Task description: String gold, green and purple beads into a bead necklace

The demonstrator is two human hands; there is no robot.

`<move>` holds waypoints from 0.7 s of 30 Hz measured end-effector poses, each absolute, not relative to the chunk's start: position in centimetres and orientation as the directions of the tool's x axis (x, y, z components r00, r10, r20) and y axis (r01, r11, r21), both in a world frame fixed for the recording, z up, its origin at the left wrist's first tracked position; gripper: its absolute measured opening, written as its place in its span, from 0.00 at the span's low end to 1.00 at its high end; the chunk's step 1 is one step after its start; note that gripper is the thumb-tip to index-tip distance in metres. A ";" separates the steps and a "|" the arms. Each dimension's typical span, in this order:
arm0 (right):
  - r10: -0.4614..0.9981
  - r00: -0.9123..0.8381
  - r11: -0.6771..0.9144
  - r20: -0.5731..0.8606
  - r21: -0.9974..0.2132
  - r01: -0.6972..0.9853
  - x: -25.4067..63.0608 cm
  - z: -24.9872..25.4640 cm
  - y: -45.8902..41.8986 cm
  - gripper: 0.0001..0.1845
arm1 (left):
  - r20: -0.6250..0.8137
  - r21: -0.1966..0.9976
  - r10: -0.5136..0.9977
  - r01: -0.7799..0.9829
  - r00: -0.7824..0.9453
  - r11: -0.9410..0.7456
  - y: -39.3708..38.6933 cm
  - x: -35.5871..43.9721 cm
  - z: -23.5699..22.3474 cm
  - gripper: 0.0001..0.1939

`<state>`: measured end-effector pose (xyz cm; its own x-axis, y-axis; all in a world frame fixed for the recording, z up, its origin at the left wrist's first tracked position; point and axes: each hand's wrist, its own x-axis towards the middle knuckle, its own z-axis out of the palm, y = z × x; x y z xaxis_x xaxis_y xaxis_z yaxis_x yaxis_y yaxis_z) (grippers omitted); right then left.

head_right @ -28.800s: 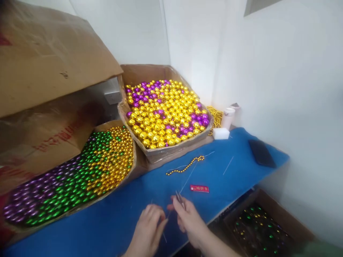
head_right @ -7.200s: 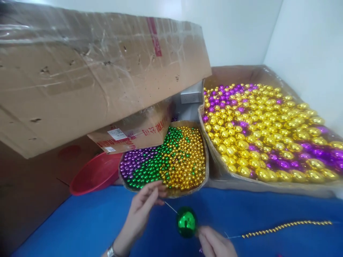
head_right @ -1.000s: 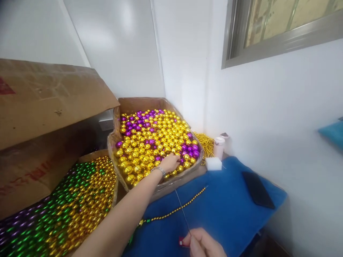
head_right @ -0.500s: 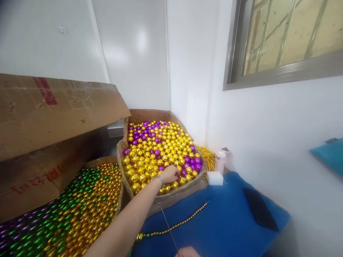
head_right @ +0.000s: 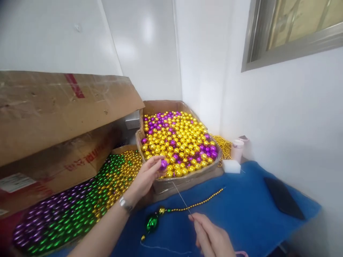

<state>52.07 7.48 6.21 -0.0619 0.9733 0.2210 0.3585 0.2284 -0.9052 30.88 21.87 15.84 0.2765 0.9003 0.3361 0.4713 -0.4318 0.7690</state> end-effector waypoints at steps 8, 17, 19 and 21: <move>0.797 -0.323 0.603 0.510 -0.643 0.473 50.6 5.5 6.6 0.11 | -0.052 0.846 0.996 -0.527 0.069 0.081 11.6 27.2 11.7 0.16; 0.726 -0.406 0.680 0.556 -0.493 0.543 49.8 4.4 6.0 0.12 | -0.073 0.825 0.997 -0.562 0.005 0.064 8.6 26.3 11.1 0.11; 0.714 -0.416 0.691 0.563 -0.469 0.551 49.8 4.4 6.0 0.13 | -0.079 0.819 0.997 -0.570 -0.009 0.060 8.4 26.1 11.0 0.11; 0.702 -0.416 0.700 0.578 -0.454 0.552 49.7 4.5 5.9 0.13 | -0.084 0.811 0.996 -0.582 -0.026 0.053 8.3 25.8 11.0 0.12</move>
<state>49.71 5.88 4.45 -0.4156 0.7025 0.5778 0.5521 0.6996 -0.4535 25.80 8.27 10.97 -0.0260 0.9961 -0.0841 -0.5822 0.0533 0.8113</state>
